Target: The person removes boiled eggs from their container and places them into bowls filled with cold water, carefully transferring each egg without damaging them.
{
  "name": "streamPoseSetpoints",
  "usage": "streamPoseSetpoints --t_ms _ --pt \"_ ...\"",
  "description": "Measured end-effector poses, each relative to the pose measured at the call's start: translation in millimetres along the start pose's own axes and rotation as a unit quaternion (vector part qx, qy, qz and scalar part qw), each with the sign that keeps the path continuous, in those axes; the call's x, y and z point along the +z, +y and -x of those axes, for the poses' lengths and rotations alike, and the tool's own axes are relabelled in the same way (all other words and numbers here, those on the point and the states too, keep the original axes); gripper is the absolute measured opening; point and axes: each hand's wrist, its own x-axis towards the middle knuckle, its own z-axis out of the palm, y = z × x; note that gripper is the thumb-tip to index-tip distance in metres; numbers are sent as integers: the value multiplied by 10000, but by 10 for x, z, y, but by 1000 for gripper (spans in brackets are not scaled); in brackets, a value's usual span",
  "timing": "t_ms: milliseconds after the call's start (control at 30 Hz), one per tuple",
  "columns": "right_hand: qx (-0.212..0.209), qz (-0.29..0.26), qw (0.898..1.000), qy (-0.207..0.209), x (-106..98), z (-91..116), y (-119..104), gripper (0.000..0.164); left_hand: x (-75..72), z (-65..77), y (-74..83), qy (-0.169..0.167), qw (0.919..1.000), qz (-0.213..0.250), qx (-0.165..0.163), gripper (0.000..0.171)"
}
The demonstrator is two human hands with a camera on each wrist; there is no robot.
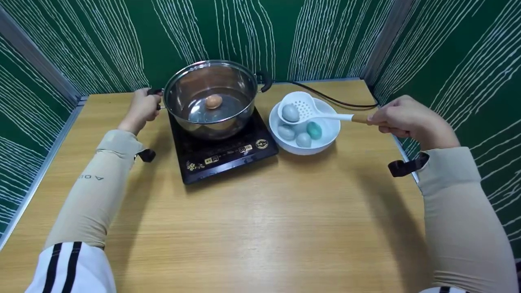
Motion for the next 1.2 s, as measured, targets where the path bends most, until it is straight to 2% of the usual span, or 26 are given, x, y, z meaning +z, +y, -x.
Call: streamPoseSetpoints --t_ms 133,400,700,933,1200 --pt "-94 367 9993 40 55 16 -69 39 2 3 -4 5 10000 49 -3 12" --pt "-233 944 9951 164 181 111 -244 52 -10 19 17 -66 9999 77 -66 12" --pt "-352 1388 9887 448 213 200 -400 49 8 2 -13 47 9997 174 162 16" --pt "-321 1144 9894 834 186 225 -391 50 -2 -5 -13 -38 9998 175 -5 14" --pt "-108 384 9901 1349 155 273 -521 56 -9 9 8 -78 9999 94 -81 14"
